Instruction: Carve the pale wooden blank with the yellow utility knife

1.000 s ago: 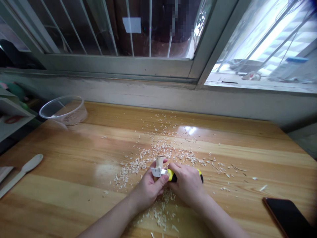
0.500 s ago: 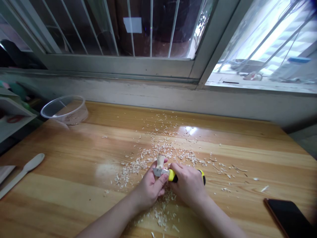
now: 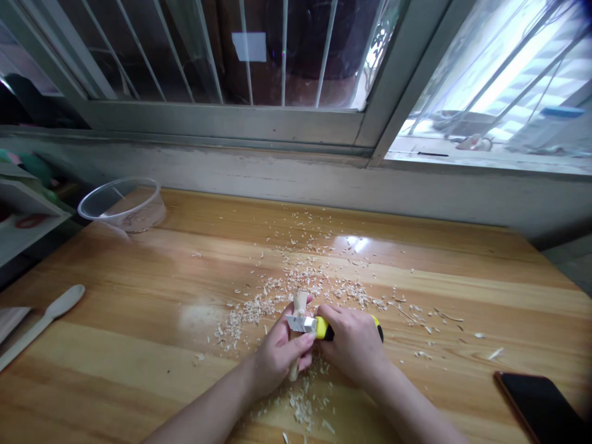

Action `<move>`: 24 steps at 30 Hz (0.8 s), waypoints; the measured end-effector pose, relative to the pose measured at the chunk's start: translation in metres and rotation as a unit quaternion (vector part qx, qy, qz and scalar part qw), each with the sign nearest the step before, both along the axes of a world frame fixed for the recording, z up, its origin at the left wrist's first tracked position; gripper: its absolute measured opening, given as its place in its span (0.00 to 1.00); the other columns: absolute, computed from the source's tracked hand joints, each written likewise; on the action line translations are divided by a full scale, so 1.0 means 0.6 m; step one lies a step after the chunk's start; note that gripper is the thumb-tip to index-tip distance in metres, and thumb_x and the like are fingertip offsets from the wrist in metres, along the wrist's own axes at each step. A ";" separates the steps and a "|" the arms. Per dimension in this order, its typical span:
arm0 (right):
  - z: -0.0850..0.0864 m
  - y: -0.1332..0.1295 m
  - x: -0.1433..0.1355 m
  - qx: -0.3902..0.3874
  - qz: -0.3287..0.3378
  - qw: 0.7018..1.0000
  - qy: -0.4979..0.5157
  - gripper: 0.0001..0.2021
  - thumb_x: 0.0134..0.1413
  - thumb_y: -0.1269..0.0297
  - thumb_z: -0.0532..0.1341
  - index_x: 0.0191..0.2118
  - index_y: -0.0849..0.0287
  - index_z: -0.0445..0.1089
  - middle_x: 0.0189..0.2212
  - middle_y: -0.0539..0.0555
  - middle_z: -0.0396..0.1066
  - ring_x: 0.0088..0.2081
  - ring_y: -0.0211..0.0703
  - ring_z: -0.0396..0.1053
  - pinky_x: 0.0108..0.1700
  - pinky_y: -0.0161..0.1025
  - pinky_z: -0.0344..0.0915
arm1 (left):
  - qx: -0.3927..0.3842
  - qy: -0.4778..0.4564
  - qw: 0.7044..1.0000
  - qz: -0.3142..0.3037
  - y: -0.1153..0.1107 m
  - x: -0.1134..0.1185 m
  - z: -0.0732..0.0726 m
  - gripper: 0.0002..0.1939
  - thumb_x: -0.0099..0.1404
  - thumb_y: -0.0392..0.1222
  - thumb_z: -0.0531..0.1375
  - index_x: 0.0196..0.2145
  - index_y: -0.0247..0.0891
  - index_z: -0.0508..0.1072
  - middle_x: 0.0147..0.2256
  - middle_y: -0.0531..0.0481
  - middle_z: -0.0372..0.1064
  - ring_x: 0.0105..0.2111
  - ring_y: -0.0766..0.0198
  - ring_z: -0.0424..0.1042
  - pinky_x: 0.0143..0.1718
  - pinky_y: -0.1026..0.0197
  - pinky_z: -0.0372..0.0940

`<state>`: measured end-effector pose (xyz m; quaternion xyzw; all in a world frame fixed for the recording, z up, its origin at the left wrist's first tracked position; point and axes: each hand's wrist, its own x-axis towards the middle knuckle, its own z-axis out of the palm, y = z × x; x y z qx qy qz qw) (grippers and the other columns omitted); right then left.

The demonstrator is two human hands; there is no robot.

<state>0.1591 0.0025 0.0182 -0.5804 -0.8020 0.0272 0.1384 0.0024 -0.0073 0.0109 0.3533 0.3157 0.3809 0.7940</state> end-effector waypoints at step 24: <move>0.007 0.005 0.004 0.023 -0.001 1.000 -0.020 0.03 0.39 0.71 0.58 0.25 0.57 0.66 0.21 0.48 0.70 0.22 0.37 0.65 0.26 0.34 0.45 | -0.003 0.042 0.999 0.014 0.000 0.012 -0.005 0.30 0.57 0.59 0.60 0.51 0.43 0.57 0.25 0.60 0.51 0.20 0.73 0.49 0.17 0.72 0.49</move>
